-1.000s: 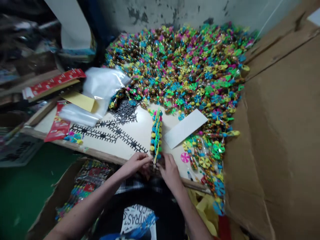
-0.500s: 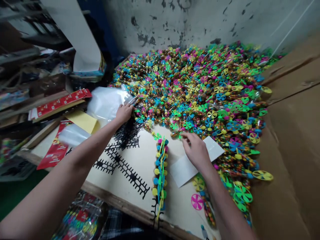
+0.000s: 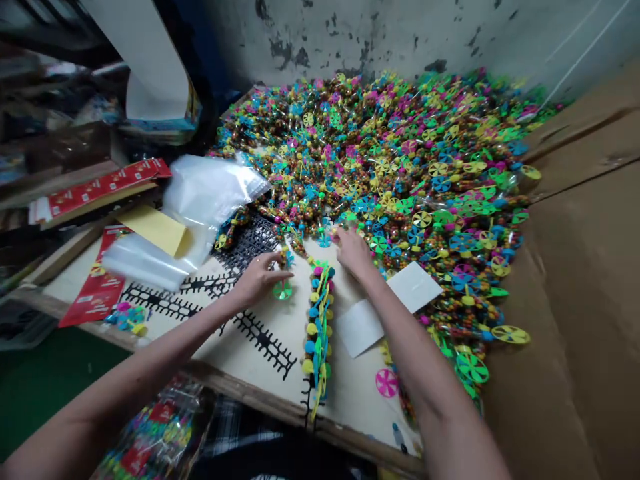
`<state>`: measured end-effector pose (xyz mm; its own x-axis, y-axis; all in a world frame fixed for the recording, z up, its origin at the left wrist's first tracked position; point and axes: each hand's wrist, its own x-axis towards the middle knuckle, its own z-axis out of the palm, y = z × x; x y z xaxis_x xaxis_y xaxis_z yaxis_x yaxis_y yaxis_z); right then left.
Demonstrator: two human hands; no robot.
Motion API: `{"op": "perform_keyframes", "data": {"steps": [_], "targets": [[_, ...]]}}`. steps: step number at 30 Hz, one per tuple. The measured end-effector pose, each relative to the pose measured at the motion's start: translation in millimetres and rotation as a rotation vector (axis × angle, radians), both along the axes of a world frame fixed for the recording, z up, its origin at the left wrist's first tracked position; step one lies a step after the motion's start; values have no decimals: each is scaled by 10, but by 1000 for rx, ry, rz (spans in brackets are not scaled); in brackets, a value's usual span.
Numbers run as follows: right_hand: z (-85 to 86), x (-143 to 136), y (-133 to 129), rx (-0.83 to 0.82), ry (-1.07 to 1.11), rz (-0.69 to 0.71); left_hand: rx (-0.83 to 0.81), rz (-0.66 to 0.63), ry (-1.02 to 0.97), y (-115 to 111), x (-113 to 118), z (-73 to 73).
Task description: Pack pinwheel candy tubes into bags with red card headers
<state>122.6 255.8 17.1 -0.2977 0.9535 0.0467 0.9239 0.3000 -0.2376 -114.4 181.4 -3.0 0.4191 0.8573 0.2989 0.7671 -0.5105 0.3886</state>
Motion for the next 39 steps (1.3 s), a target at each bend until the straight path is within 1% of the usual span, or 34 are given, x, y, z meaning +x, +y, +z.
{"op": "perform_keyframes", "data": {"steps": [2, 4, 5, 6, 7, 9, 10, 11, 12, 14, 16, 18, 20, 22, 23, 25, 27, 28, 30, 32, 34, 37, 39], "targets": [[59, 152, -208, -5, 138, -80, -57, -62, -26, -328, -17, -79], [108, 300, -465, 25, 351, -206, -109, -113, -77, -590, -55, -112], [124, 367, -611, 33, 484, -272, -125, -106, -114, -686, -76, -109], [133, 427, -767, 28, 627, -334, -134, -67, -155, -756, -96, -96], [136, 477, -931, 11, 772, -390, -137, 4, -196, -801, -110, -78], [125, 545, -1276, -36, 1025, -499, -131, 180, -242, -823, -113, -39], [113, 562, -1451, -51, 1117, -555, -123, 243, -230, -807, -100, -24], [97, 567, -1624, -64, 1183, -607, -113, 270, -192, -781, -77, -14], [77, 563, -1792, -79, 1227, -649, -103, 262, -131, -747, -48, -9], [31, 537, -2103, -128, 1273, -703, -90, 183, 8, -674, 11, -12], [-17, 502, -2367, -191, 1289, -713, -84, 101, 86, -611, 46, -21], [-63, 469, -2582, -226, 1309, -694, -61, 77, 49, -577, 48, -19], [-105, 438, -2754, -229, 1350, -667, -39, 100, -88, -599, 33, 10], [-142, 399, -2896, -217, 1394, -652, -57, 167, -304, -706, 39, 71], [-158, 374, -2958, -217, 1406, -645, -96, 207, -436, -798, 62, 110], [-183, 315, -3058, -245, 1395, -607, -246, 289, -714, -1055, 162, 186], [-200, 252, -3123, -281, 1346, -539, -470, 348, -945, -1370, 332, 240], [-205, 224, -3141, -293, 1317, -501, -590, 362, -1022, -1530, 433, 256], [-209, 180, -3151, -308, 1269, -431, -798, 366, -1113, -1812, 639, 265], [-208, 156, -3139, -322, 1233, -376, -938, 348, -1162, -2008, 803, 253], [-202, 150, -3123, -324, 1205, -349, -963, 356, -1194, -2103, 889, 233], [-192, 162, -3109, -293, 1191, -376, -845, 385, -1180, -2110, 877, 216], [-193, 166, -3110, -283, 1205, -395, -783, 358, -1124, -2081, 824, 215]]}}
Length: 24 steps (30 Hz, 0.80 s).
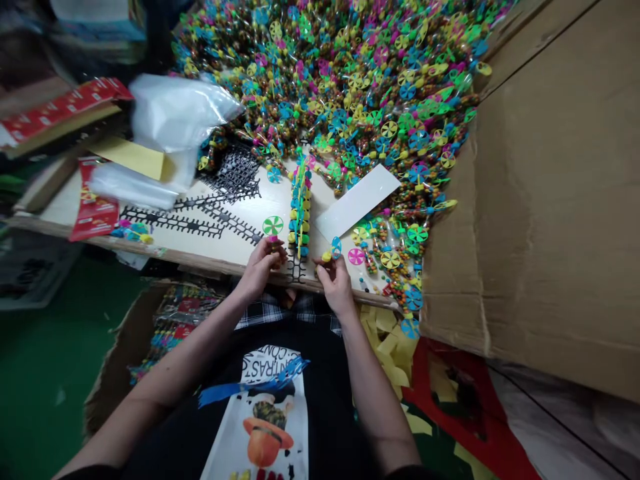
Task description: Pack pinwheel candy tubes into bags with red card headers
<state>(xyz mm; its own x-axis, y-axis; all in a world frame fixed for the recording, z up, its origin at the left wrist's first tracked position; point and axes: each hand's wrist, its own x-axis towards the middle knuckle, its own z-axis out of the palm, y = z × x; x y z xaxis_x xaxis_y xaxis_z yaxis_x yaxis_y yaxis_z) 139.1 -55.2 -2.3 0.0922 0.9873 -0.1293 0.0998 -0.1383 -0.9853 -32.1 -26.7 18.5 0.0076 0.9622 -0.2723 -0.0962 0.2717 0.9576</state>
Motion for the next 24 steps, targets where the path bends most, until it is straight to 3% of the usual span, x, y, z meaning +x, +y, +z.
{"op": "perform_keyframes", "data": {"steps": [2, 8, 13, 18, 24], "targets": [[-8, -13, -6, 1, 20, -3, 46, -10, 56, 22, -40, -8], [-10, -189, -18, -34, 92, -81, 129, 119, 82, 24, 25, -148], [81, -378, 45, -126, 219, -113, 180, 99, 82, 37, 73, -230], [137, -436, 74, -175, 175, -116, 208, 82, 125, 58, 60, -303], [83, -429, 66, -156, 74, -76, 261, 66, 206, 79, 111, -356]]}}
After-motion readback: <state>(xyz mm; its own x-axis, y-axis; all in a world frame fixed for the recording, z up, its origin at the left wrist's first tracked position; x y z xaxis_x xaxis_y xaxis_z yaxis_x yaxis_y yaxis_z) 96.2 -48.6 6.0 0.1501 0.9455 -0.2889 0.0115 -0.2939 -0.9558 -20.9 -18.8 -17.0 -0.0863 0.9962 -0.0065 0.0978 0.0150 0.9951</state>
